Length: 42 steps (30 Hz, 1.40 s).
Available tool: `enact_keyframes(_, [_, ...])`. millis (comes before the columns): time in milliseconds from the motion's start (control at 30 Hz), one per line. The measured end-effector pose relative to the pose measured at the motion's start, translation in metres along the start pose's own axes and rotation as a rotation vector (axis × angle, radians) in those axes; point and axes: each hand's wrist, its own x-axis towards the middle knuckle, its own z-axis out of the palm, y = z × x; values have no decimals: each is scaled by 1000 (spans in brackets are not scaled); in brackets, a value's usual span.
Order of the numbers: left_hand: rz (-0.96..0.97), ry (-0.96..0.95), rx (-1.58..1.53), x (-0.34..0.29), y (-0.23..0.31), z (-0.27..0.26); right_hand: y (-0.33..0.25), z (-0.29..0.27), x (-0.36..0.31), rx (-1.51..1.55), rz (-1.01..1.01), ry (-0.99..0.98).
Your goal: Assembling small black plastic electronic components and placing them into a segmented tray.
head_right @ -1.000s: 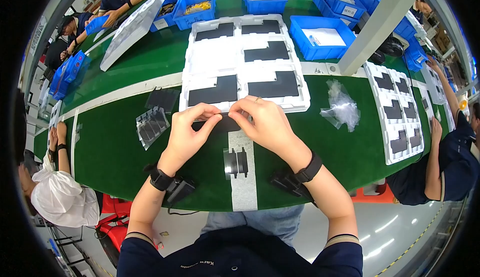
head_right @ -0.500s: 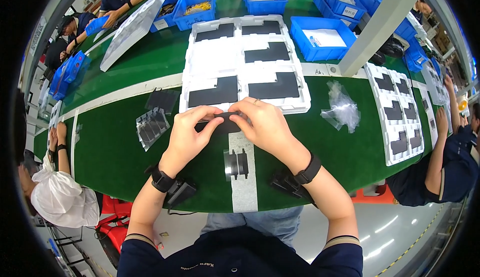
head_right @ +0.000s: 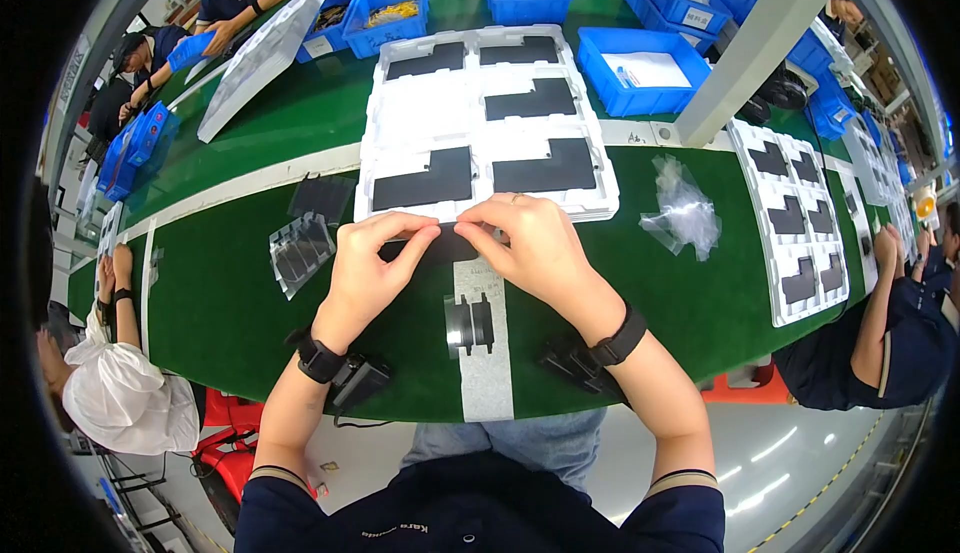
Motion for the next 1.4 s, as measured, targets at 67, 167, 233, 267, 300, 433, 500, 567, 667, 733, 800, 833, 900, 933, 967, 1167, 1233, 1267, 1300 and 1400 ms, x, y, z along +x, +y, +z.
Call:
enact_keyframes(67, [-30,-17,-5,1,1,-1,-1,1,1,11,1,-3])
enact_keyframes(167, [-43,-34,4,3,4,-1,-3,1,1,23,13,-13])
enact_keyframes(233, [-30,-47,-10,4,5,-1,-2,1,1,22,26,-19])
enact_keyframes(267, [-30,-46,-11,4,5,-1,-2,1,1,8,3,-29])
enact_keyframes(300, [-26,-49,-6,4,5,-1,-1,1,1,-6,-21,-38])
enact_keyframes(433, [-12,-54,-16,5,5,1,-1,1,2,-15,-29,-47])
enact_keyframes(500, [-24,-51,-29,5,5,0,1,1,1,17,-21,-48])
enact_keyframes(567, [-35,-47,-42,5,4,-1,2,2,2,83,0,-41])
enact_keyframes(667, [-62,-45,-93,4,2,-1,5,3,1,151,26,-19])
enact_keyframes(733, [-79,-28,-125,3,0,0,8,2,1,151,31,-2])
enact_keyframes(800, [-84,-32,-136,3,0,0,9,2,2,147,8,-6])
enact_keyframes(833, [-88,-35,-145,4,0,-1,8,2,2,148,8,-7])
enact_keyframes(900, [-88,-42,-135,4,1,-2,6,2,2,139,37,-48])
enact_keyframes(933, [-86,-50,-128,4,2,-1,6,3,2,140,38,-49])
enact_keyframes(967, [-88,-50,-128,4,1,0,5,3,2,107,24,-49])
enact_keyframes(1167, [-41,-27,-121,5,1,4,5,5,1,-33,-31,-46])
enact_keyframes(1233, [-67,6,-137,4,2,4,5,6,0,-9,4,-55])
enact_keyframes(1267, [-68,6,-136,4,2,4,5,6,1,37,23,-43])
enact_keyframes(1300, [-14,78,-138,4,3,3,4,6,1,82,43,-31])
enact_keyframes(1400, [47,99,-168,0,3,-3,5,5,3,-10,6,17])
